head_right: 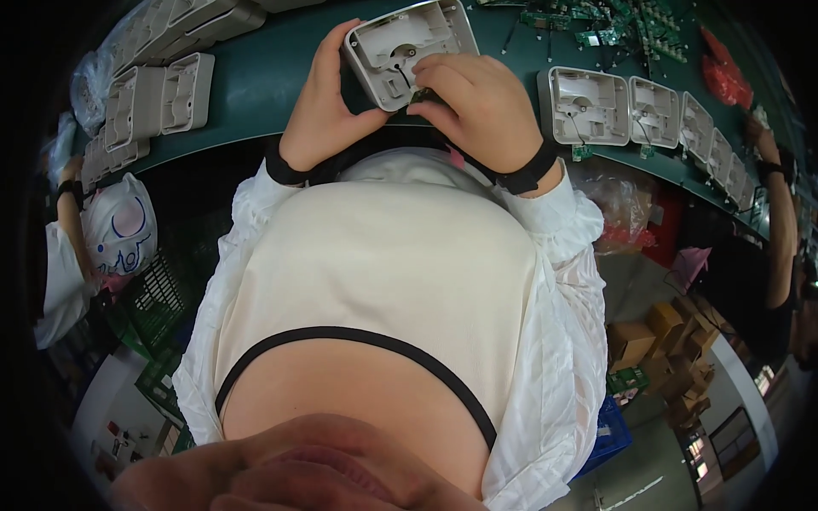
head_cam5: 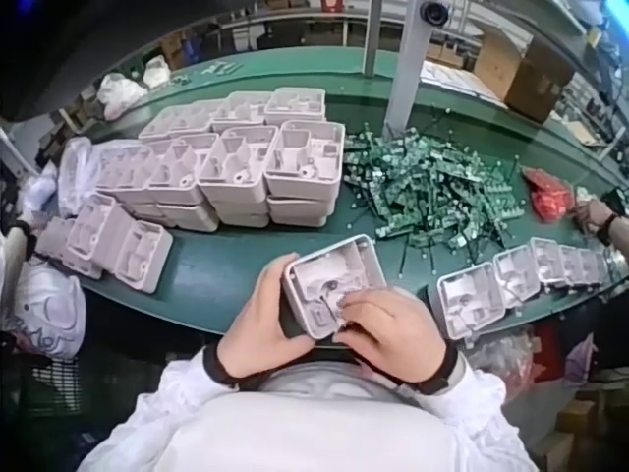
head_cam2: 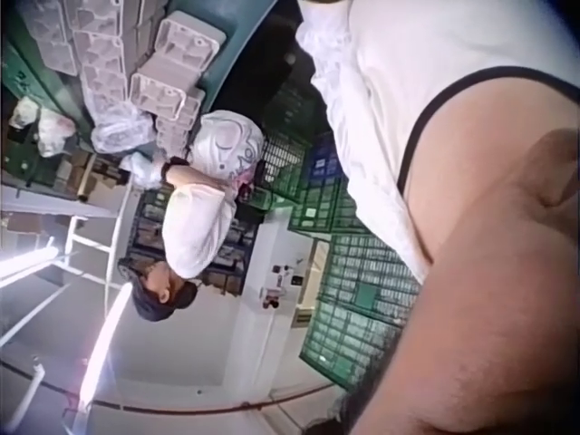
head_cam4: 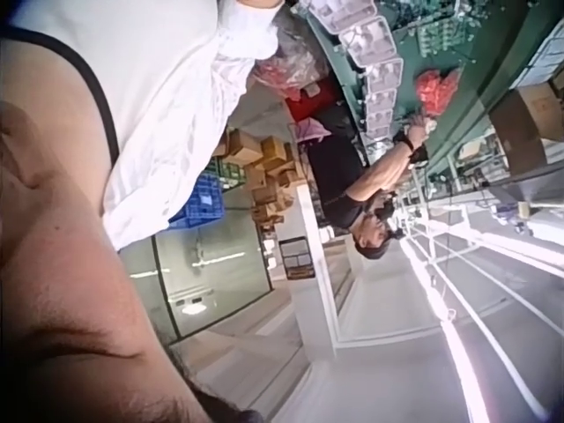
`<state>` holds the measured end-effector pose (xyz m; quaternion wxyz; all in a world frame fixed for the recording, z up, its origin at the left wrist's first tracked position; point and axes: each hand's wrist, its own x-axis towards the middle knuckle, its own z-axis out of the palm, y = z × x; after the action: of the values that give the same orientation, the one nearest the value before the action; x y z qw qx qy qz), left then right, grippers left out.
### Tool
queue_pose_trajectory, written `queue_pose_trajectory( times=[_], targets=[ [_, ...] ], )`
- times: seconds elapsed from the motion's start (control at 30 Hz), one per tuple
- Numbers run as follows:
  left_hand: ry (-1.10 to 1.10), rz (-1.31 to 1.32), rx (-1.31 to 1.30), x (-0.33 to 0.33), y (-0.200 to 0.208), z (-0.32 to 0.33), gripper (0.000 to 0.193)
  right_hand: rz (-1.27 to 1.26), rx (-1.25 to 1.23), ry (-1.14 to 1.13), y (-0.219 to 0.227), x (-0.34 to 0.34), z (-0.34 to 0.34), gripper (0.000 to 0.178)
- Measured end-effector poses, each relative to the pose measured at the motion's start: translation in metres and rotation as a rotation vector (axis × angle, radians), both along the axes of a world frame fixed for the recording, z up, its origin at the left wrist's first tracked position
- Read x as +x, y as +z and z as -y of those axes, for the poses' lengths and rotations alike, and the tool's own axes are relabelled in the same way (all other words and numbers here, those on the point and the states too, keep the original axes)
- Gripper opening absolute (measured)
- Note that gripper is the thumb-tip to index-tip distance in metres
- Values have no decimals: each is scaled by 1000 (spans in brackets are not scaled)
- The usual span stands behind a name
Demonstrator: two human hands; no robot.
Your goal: Assembling electronic circuit boards into plastic housings on a factory production line.
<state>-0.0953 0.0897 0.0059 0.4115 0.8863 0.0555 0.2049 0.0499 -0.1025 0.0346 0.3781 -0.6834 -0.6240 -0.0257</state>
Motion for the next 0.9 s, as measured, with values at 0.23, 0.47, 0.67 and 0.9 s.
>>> queue_pose_trajectory(
  times=[0.23,0.47,0.67,0.9],
  targets=[
    [-40,12,-151,0,-10,2,102,-171,-30,38,-14,-9,8,31],
    [-158,460,110,17,-14,-8,97,-196,0,18,-17,-12,13,29],
    [-459,588,-233,21,-28,-9,102,-231,-6,33,-16,-14,13,27],
    [-355,421,-318,6,-16,-7,105,-146,24,46,-22,-15,13,23]
  ],
)
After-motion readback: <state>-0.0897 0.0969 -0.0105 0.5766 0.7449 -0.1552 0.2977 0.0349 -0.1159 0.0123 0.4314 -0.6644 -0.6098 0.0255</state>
